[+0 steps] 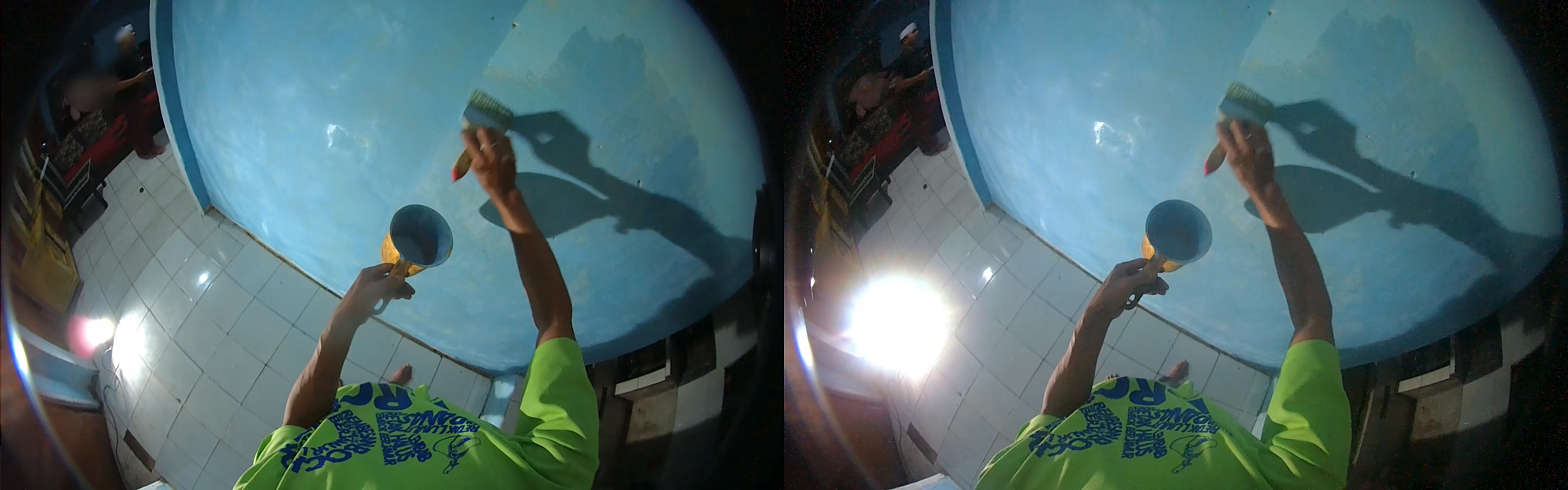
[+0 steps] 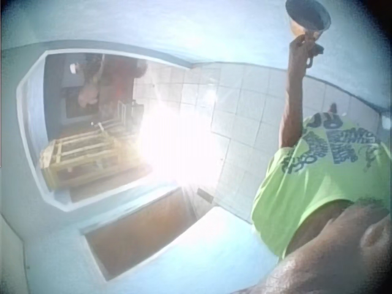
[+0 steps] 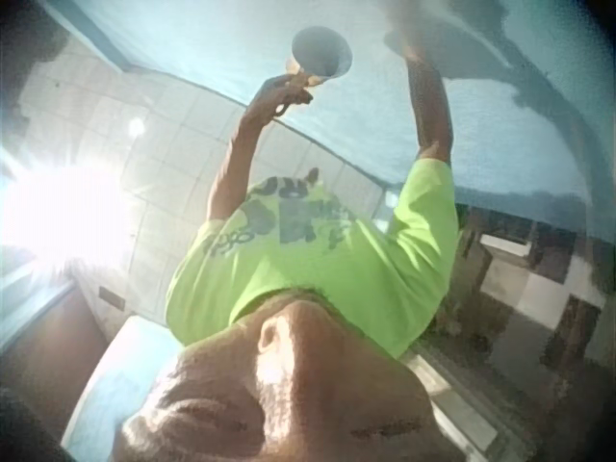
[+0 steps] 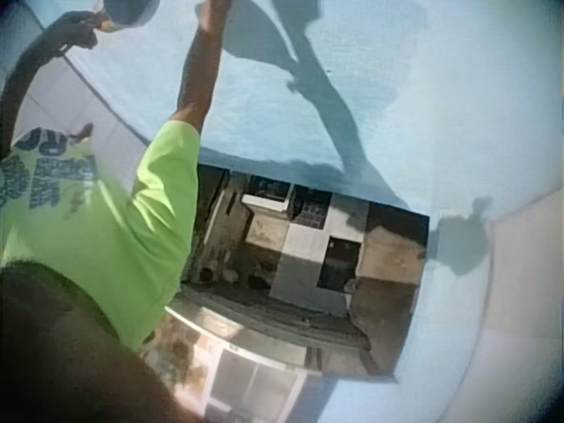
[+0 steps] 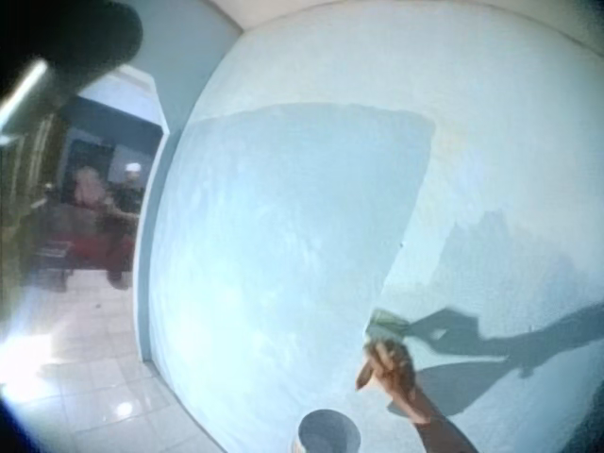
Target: The person paints the interior wall of a swimming pool using a paintbrush and a small container of blue paint. They repeatedly dip the brush into the container and apply paint to the curved surface, working methodically across the area.
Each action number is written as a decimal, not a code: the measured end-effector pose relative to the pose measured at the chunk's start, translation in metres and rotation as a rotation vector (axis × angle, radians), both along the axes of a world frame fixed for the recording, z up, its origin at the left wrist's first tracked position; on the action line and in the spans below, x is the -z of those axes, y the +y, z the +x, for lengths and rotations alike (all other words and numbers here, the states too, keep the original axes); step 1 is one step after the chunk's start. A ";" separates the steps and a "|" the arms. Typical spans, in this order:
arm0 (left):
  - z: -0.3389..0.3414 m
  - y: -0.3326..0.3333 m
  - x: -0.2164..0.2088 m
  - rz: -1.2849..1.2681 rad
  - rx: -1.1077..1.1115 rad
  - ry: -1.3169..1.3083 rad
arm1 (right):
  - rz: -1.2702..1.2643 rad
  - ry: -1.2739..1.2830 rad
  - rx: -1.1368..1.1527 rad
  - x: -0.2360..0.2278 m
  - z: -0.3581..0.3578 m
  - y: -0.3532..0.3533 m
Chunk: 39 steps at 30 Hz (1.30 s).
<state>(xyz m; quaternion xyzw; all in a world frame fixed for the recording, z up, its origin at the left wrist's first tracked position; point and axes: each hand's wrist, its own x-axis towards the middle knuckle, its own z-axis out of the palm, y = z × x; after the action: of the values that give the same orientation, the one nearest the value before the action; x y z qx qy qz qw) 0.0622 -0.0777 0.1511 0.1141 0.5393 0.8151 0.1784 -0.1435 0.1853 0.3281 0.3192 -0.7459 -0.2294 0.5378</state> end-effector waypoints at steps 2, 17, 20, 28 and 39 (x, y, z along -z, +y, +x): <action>-0.002 -0.001 -0.001 -0.022 -0.004 -0.003 | 0.036 -0.162 -0.080 0.055 0.002 0.010; 0.023 -0.022 0.004 -0.005 -0.012 -0.011 | -0.669 -1.387 -0.487 0.026 0.120 -0.035; 0.024 -0.024 0.010 -0.037 -0.018 -0.017 | -0.519 -1.333 -0.467 0.042 0.126 -0.050; 0.033 -0.026 0.000 -0.071 -0.020 0.002 | -0.446 -1.293 -0.309 0.068 0.122 -0.064; 0.038 -0.027 0.011 -0.067 -0.048 0.064 | -0.344 -1.249 -0.252 0.078 0.117 -0.078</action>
<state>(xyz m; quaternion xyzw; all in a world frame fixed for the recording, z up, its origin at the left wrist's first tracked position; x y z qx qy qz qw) 0.1004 -0.1043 0.1401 0.1210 0.5741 0.7967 0.1452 -0.0261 0.1074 0.2504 0.3866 -0.9006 0.1862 0.0699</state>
